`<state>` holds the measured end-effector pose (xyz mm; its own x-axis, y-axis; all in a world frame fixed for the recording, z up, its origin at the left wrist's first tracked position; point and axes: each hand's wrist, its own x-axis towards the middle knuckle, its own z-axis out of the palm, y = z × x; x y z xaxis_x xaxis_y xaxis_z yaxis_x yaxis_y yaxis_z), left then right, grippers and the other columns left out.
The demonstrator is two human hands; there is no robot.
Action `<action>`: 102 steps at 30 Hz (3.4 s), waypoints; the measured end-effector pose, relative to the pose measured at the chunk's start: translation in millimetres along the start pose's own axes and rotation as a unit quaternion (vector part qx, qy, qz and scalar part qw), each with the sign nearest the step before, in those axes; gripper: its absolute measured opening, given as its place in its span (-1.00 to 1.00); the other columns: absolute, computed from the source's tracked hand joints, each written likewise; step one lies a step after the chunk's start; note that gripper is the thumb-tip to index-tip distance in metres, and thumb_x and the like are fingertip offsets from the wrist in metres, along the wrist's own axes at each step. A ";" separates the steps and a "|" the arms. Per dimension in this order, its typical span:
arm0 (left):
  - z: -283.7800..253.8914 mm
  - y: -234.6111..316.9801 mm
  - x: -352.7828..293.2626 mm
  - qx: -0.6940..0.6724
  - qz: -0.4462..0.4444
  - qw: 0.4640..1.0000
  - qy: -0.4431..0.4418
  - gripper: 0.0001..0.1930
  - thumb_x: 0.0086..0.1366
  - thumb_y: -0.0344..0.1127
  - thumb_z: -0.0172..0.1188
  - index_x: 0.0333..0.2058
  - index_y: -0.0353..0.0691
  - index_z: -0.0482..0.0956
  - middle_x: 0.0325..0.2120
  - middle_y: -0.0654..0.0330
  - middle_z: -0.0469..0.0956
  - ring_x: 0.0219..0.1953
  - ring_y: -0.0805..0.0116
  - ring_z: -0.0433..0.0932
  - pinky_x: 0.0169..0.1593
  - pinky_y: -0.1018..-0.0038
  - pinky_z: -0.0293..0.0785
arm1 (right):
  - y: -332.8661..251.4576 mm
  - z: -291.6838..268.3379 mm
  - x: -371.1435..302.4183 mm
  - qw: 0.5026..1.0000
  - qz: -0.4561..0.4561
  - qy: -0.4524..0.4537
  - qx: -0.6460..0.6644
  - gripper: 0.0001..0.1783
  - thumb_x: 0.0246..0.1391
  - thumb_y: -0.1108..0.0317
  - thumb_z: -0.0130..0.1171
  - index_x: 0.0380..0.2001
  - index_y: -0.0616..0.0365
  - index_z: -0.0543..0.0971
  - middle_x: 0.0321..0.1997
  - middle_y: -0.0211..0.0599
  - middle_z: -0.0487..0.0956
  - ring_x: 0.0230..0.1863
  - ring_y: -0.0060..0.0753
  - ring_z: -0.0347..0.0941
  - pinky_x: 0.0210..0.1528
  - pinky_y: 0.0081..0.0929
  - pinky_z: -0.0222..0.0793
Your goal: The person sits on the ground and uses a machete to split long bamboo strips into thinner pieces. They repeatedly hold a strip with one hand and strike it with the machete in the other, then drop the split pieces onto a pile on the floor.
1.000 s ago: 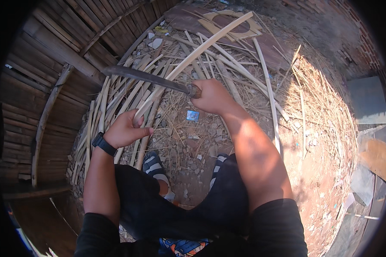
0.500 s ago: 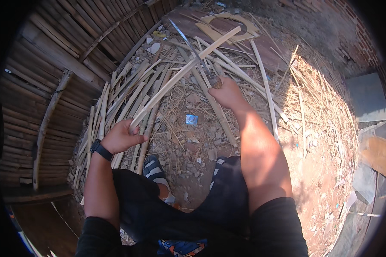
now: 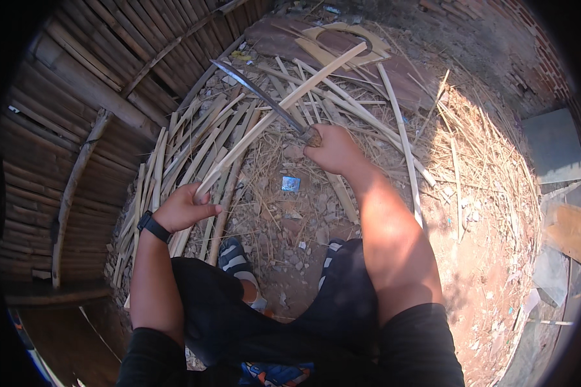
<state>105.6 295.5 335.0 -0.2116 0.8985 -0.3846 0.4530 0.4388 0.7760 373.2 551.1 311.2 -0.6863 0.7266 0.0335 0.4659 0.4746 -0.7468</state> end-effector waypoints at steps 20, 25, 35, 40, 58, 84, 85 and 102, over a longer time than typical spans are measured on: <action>-4.1 5.2 -13.2 0.032 0.024 0.999 -0.007 -0.61 0.19 -0.21 0.54 -0.44 -0.13 0.40 -0.57 0.44 0.40 -0.52 0.61 0.37 -0.44 0.54 0.35 | -3.9 -5.5 5.4 0.987 -0.076 -0.057 -0.129 -0.61 -0.07 0.23 0.33 -0.12 0.06 0.64 -0.31 0.09 0.66 -0.21 0.21 0.60 -0.07 -0.05 0.52; -2.6 0.6 -1.6 -0.012 -0.042 0.999 -0.022 -0.61 0.17 -0.23 0.56 -0.45 -0.12 0.41 -0.56 0.45 0.40 -0.51 0.62 0.37 -0.43 0.55 0.36 | 48.5 -22.3 4.3 0.992 0.068 0.099 -0.025 -0.59 -0.05 0.22 0.32 -0.10 0.14 0.65 -0.28 0.15 0.67 -0.17 0.23 0.61 -0.03 -0.07 0.52; -6.2 -0.9 -5.1 0.031 -0.052 0.998 -0.003 -0.60 0.17 -0.10 0.54 -0.46 -0.17 0.47 -0.60 0.37 0.43 -0.53 0.55 0.38 -0.44 0.48 0.36 | 94.2 -21.4 14.7 0.970 0.157 0.187 -0.002 -0.56 0.00 0.19 0.32 -0.05 0.15 0.67 -0.12 0.11 0.70 -0.03 0.12 0.63 0.07 -0.12 0.48; -13.6 -13.5 0.4 0.201 -0.021 0.978 0.055 -0.50 0.12 0.08 0.48 -0.55 -0.25 0.50 -0.63 0.06 0.52 -0.53 0.11 0.53 -0.37 0.22 0.47 | 78.3 -33.3 3.1 0.970 0.169 0.173 -0.008 -0.51 0.01 0.16 0.37 -0.04 0.25 0.65 -0.07 0.14 0.69 0.03 0.08 0.62 0.12 -0.16 0.45; 17.9 28.9 8.9 0.294 0.053 0.953 -0.049 -0.46 0.08 0.18 0.49 -0.38 -0.27 0.64 -0.54 0.01 0.62 -0.39 -0.03 0.66 -0.25 0.17 0.54 | -2.8 -26.5 -26.8 0.956 0.018 -0.284 -0.066 -0.38 0.04 0.14 0.45 0.10 0.25 0.57 0.01 0.00 0.67 0.04 -0.13 0.60 0.16 -0.29 0.44; -84.8 -13.5 -47.2 -0.024 0.158 0.908 0.387 -0.52 0.30 -0.11 0.44 0.03 -0.34 0.61 -0.16 0.14 0.71 -0.06 0.36 0.66 0.07 0.40 0.54 | 80.2 -62.8 -22.8 0.974 0.194 0.088 -0.076 -0.42 0.00 0.29 0.39 0.14 0.21 0.60 -0.17 -0.05 0.71 -0.13 -0.22 0.63 0.00 -0.31 0.47; -95.6 -24.0 -52.3 -0.071 0.154 0.904 0.393 -0.55 0.32 -0.12 0.43 0.02 -0.35 0.61 -0.18 0.18 0.72 -0.10 0.45 0.66 0.03 0.45 0.54 | 88.5 -63.7 -22.7 0.977 0.185 0.085 -0.068 -0.42 0.00 0.29 0.39 0.13 0.22 0.60 -0.14 -0.02 0.71 -0.10 -0.20 0.62 0.03 -0.30 0.47; 66.8 -456.9 -127.1 0.156 -0.324 0.922 0.142 -0.15 0.04 0.08 0.49 0.21 -0.32 0.47 0.12 -0.22 0.51 0.21 -0.14 0.50 0.26 0.13 0.47 | 109.2 -32.6 -11.2 0.977 0.200 0.025 -0.063 -0.48 0.02 0.28 0.37 0.06 0.26 0.61 -0.05 -0.13 0.67 0.02 -0.24 0.56 0.14 -0.34 0.38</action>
<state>-16.7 -19.8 -4.1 -0.7238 0.4342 -0.5363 0.3699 0.9002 0.2297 450.0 611.0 250.9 -0.4088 0.8881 -0.2101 0.7588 0.2029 -0.6189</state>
